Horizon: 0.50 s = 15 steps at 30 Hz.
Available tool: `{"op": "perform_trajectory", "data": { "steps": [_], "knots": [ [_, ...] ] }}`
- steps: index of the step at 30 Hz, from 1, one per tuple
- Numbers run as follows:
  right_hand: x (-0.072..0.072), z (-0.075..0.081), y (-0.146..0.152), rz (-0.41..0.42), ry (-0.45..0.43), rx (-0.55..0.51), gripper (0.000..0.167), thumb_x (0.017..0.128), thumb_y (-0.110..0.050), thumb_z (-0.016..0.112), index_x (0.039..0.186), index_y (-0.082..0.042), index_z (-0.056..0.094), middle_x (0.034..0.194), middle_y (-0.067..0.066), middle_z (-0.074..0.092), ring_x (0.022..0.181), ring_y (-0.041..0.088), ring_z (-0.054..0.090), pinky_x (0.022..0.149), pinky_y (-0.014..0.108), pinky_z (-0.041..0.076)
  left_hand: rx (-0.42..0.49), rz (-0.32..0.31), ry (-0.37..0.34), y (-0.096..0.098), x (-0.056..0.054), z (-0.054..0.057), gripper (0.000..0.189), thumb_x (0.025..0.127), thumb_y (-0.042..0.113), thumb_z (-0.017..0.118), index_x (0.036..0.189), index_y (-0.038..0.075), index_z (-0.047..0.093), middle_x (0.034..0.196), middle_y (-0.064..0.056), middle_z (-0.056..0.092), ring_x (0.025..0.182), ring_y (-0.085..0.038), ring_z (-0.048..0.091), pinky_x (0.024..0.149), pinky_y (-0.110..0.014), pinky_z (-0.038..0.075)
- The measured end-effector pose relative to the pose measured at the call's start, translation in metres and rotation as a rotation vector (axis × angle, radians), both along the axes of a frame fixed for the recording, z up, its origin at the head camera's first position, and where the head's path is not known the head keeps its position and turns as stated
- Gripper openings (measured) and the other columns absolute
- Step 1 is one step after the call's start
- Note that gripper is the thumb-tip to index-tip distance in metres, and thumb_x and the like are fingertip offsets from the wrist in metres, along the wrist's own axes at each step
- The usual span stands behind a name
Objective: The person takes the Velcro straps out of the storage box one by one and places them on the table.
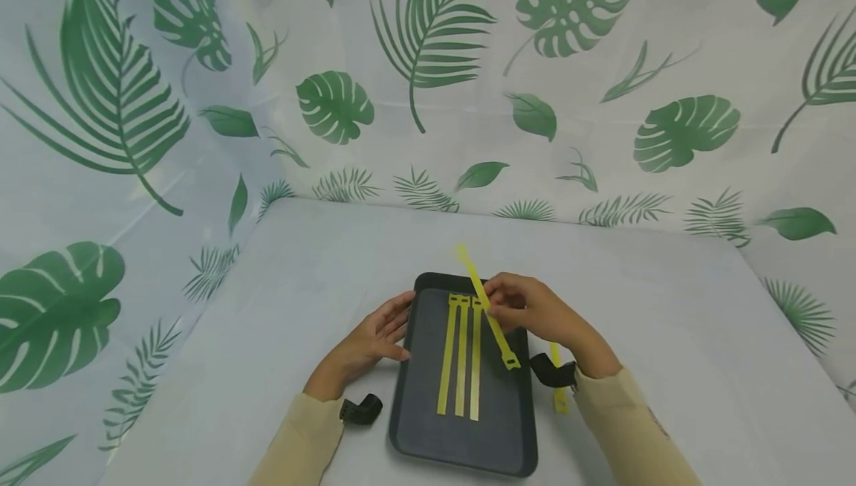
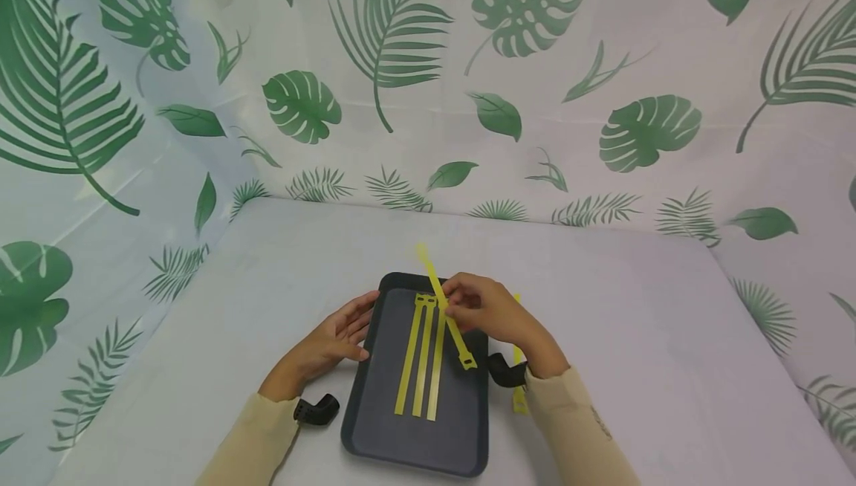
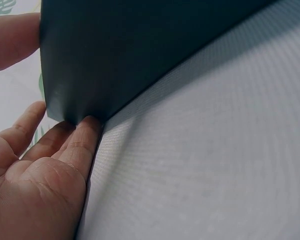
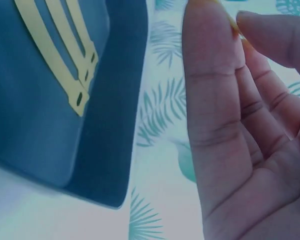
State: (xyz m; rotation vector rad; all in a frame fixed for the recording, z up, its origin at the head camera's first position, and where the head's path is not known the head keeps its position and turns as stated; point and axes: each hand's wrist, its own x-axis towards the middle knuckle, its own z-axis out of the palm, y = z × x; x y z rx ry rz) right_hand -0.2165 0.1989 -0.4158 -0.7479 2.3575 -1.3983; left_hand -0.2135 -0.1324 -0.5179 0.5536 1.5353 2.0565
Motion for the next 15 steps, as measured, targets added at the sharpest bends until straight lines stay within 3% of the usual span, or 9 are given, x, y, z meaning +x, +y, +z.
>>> {"op": "perform_trajectory", "data": {
  "steps": [8, 15],
  "knots": [
    [0.008, -0.003, 0.017, -0.099, -0.097, -0.078, 0.037, 0.105, -0.002, 0.065, 0.136, 0.015, 0.055, 0.102, 0.015, 0.069, 0.082, 0.018, 0.069, 0.074, 0.037, 0.067, -0.001, -0.005, 0.015, 0.000, 0.001, 0.001, 0.111, 0.079, -0.008, 0.077, 0.171, -0.005, 0.014, 0.178, -0.026, 0.013, 0.165, -0.043, 0.013, 0.126, -0.028, 0.035],
    [0.016, -0.007, 0.034, -0.151, -0.107, -0.124, 0.038, 0.106, -0.003, 0.065, 0.136, 0.015, 0.053, 0.100, 0.016, 0.069, 0.081, 0.019, 0.069, 0.075, 0.041, 0.068, 0.002, -0.012, 0.022, 0.000, 0.000, -0.002, 0.111, 0.079, -0.008, 0.077, 0.171, -0.005, 0.013, 0.178, -0.027, 0.013, 0.165, -0.044, 0.013, 0.125, -0.027, 0.036]
  ]
}}
